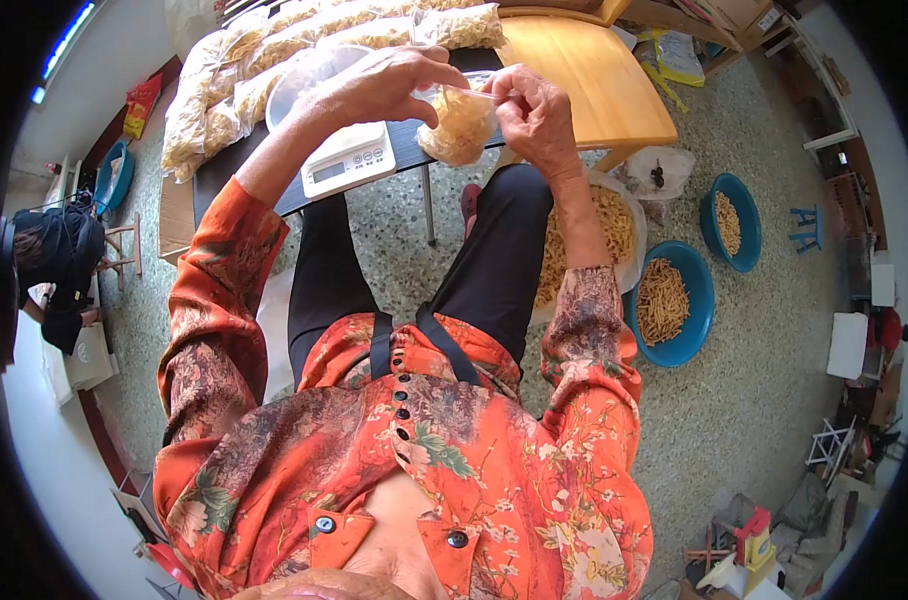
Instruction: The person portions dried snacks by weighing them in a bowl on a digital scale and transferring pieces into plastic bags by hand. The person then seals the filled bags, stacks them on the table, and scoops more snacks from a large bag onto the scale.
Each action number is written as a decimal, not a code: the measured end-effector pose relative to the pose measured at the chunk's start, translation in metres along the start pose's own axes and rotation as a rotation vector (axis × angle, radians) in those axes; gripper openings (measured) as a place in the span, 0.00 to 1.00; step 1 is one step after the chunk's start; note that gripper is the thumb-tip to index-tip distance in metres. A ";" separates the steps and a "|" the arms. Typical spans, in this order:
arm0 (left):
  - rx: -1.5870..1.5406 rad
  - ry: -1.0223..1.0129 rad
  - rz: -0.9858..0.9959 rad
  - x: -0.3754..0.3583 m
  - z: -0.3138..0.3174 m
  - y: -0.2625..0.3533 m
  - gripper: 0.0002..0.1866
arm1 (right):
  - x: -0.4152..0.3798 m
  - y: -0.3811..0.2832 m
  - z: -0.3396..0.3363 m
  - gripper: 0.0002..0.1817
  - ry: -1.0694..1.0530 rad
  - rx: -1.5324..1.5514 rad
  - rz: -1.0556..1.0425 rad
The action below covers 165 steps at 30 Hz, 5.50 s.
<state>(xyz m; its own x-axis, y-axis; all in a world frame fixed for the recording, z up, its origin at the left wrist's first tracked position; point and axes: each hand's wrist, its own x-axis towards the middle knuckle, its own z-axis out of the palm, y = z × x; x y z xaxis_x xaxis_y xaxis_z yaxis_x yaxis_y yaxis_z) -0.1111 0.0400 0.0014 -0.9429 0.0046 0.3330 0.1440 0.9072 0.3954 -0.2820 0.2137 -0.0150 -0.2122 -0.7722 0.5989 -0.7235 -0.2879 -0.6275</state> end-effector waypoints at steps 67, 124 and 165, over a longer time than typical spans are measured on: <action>0.027 0.300 -0.447 -0.032 0.040 0.081 0.16 | -0.026 -0.043 0.056 0.03 0.312 -0.197 0.090; -1.010 0.648 -0.438 -0.085 -0.044 -0.024 0.06 | -0.032 -0.053 0.063 0.05 0.316 -0.206 -0.007; 0.182 -0.051 -0.513 -0.104 -0.029 -0.039 0.21 | -0.036 -0.054 0.073 0.04 0.308 -0.202 -0.006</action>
<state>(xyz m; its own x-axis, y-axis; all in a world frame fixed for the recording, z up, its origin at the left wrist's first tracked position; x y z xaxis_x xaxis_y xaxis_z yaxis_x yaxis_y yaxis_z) -0.0102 -0.0080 -0.0238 -0.8927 -0.4410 0.0927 -0.3880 0.8568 0.3395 -0.1875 0.2160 -0.0387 -0.3729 -0.5550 0.7436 -0.8339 -0.1510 -0.5309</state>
